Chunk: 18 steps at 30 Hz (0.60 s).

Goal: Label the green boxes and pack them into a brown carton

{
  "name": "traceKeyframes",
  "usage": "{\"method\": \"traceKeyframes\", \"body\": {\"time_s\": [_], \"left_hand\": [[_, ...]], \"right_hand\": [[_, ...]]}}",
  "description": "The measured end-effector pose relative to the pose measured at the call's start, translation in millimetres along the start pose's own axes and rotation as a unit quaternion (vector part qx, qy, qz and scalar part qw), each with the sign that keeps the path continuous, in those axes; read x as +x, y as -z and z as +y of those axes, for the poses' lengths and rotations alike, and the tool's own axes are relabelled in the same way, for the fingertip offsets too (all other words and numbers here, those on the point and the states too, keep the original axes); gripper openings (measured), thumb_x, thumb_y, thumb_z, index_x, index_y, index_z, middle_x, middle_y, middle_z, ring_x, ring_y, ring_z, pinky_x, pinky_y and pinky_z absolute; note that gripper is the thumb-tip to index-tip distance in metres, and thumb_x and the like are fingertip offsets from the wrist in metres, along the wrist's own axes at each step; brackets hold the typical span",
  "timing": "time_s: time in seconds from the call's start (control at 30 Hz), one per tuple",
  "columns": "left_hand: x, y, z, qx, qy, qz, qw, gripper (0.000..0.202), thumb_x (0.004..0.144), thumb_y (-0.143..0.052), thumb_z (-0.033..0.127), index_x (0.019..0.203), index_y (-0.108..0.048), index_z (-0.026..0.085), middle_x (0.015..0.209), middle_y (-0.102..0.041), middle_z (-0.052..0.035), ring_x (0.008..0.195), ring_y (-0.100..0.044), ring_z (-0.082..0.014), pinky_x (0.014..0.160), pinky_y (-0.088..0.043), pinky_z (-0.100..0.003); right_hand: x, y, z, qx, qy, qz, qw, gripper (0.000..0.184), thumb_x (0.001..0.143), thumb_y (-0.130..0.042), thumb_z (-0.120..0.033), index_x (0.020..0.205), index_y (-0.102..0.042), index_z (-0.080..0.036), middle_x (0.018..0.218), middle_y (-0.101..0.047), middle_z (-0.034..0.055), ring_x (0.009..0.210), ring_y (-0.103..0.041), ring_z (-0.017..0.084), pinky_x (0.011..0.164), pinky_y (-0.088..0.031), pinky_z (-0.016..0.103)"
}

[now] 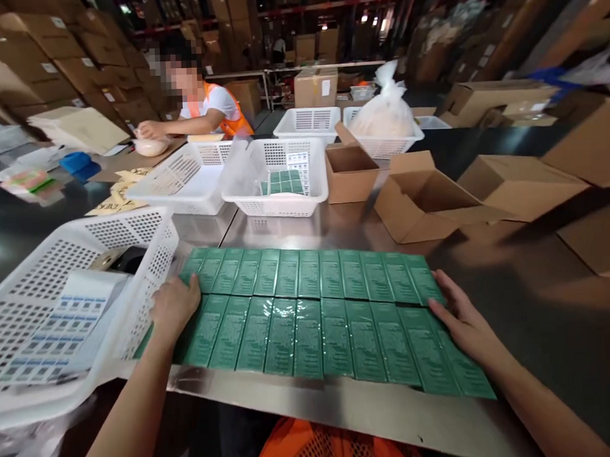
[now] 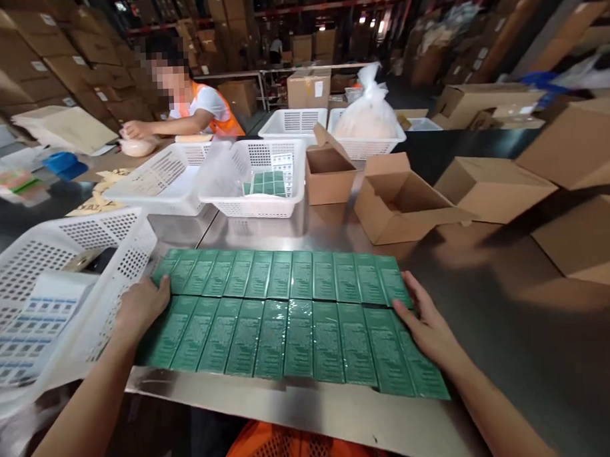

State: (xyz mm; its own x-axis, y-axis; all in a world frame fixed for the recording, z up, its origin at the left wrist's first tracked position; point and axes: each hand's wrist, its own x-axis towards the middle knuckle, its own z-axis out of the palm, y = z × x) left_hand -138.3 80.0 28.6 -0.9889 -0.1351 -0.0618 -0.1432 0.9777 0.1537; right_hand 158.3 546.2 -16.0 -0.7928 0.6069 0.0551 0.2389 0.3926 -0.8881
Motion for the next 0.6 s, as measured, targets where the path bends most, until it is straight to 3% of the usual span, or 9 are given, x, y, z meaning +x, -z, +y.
{"method": "traceKeyframes", "body": {"time_s": [0.13,0.27,0.37,0.5,0.6], "left_hand": [[-7,0.2,13,0.036,0.013,0.006,0.999,0.069,0.091,-0.03,0.049,0.119,-0.056,-0.009,0.115,-0.059,-0.0376,0.116,-0.055,-0.0475,0.092,-0.045,-0.055],[-16,0.1,33,0.052,0.005,-0.001,0.999,0.065,0.092,-0.033,0.047,0.117,-0.058,-0.008,0.111,-0.063,-0.0341,0.111,-0.06,-0.0436,0.089,-0.048,-0.051],[-31,-5.6,57,0.052,-0.014,-0.001,0.999,0.061,0.093,-0.034,0.045,0.117,-0.057,-0.006,0.113,-0.063,-0.0332,0.113,-0.059,-0.0441,0.085,-0.05,-0.052],[-61,-13.9,90,0.043,-0.061,-0.009,0.997,0.057,0.095,-0.034,0.046,0.116,-0.057,-0.002,0.112,-0.063,-0.0313,0.111,-0.059,-0.0424,0.085,-0.049,-0.051],[-80,-15.3,110,0.03,-0.093,-0.027,0.995,0.054,0.095,-0.036,0.047,0.114,-0.058,0.001,0.108,-0.064,-0.0279,0.109,-0.06,-0.0413,0.086,-0.049,-0.049]], "right_hand": [[-2,3,1,0.016,0.005,0.0,1.0,0.076,0.083,-0.06,-0.062,0.147,-0.035,-0.029,0.155,-0.036,0.007,0.143,-0.03,0.03,0.117,-0.03,0.047],[-7,24,12,0.028,-0.013,0.016,0.999,0.075,0.082,-0.064,-0.06,0.146,-0.039,-0.033,0.156,-0.035,0.0073,0.143,-0.031,0.03,0.119,-0.027,0.042],[-15,53,25,0.016,-0.04,0.031,0.999,0.071,0.08,-0.065,-0.062,0.143,-0.041,-0.041,0.156,-0.036,0.0041,0.143,-0.031,0.028,0.117,-0.029,0.037],[-29,103,49,-0.055,-0.075,0.06,0.994,0.065,0.08,-0.061,-0.066,0.14,-0.041,-0.052,0.154,-0.039,0.0013,0.141,-0.035,0.029,0.114,-0.033,0.043],[-37,132,73,-0.148,-0.048,0.09,0.984,0.064,0.079,-0.059,-0.066,0.14,-0.041,-0.055,0.152,-0.042,0.0042,0.139,-0.037,0.032,0.112,-0.032,0.048]]}}
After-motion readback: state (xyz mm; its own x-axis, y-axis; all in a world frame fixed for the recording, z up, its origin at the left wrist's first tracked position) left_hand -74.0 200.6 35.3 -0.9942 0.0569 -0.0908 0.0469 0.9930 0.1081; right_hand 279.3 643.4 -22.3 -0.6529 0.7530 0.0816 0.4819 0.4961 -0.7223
